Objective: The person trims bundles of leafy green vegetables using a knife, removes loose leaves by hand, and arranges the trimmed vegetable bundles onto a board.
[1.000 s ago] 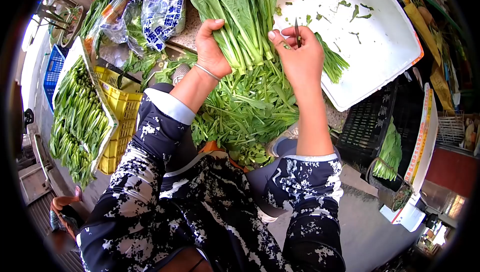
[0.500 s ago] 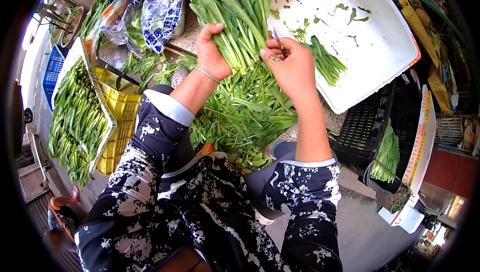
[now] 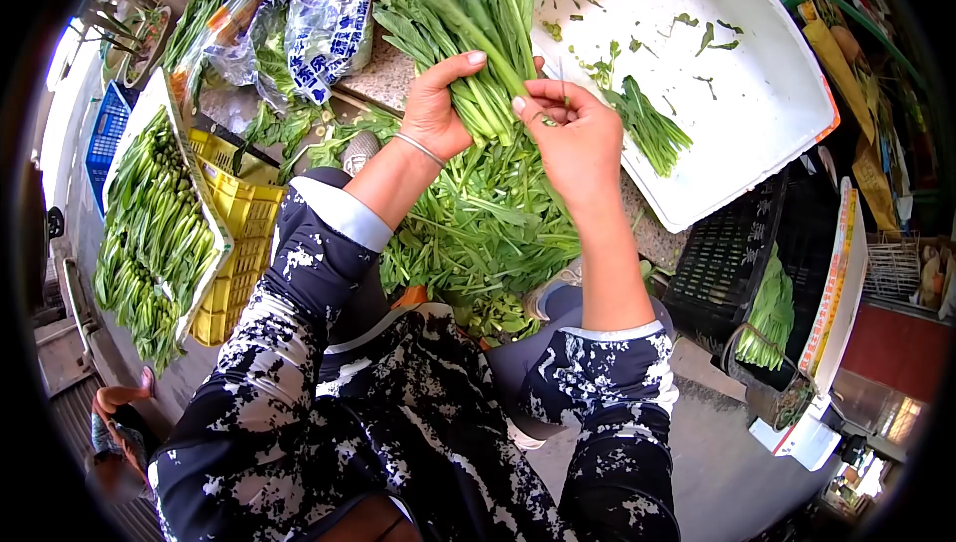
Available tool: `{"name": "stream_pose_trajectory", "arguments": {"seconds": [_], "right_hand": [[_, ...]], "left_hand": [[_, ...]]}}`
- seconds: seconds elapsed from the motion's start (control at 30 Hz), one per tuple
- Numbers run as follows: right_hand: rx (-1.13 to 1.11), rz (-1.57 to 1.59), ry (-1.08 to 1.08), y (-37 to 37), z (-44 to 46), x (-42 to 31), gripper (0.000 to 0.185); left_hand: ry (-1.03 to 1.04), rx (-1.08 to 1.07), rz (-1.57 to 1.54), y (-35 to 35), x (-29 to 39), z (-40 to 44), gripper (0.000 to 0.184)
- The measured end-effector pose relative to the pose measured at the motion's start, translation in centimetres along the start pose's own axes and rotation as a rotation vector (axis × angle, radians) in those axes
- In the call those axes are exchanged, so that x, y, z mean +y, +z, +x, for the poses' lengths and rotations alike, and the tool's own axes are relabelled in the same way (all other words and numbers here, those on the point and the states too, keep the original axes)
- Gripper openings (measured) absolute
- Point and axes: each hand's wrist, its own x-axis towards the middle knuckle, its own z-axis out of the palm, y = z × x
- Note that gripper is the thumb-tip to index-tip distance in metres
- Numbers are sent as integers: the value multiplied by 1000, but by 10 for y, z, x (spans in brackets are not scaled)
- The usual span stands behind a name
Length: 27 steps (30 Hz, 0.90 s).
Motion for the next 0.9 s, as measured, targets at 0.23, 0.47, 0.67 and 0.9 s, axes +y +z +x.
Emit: {"name": "stream_pose_trajectory", "arguments": {"seconds": [0.23, 0.47, 0.67, 0.9], "right_hand": [[30, -82, 32, 5, -4, -3, 20], [35, -144, 12, 4, -4, -2, 17], [50, -147, -31, 7, -5, 5, 18], [112, -197, -58, 12, -6, 17, 14]], "left_hand": [[-19, -54, 55, -4, 2, 1, 52], [-20, -58, 83, -4, 0, 0, 51], [-35, -14, 87, -5, -1, 1, 47], [-18, 115, 64, -7, -3, 3, 37]]}}
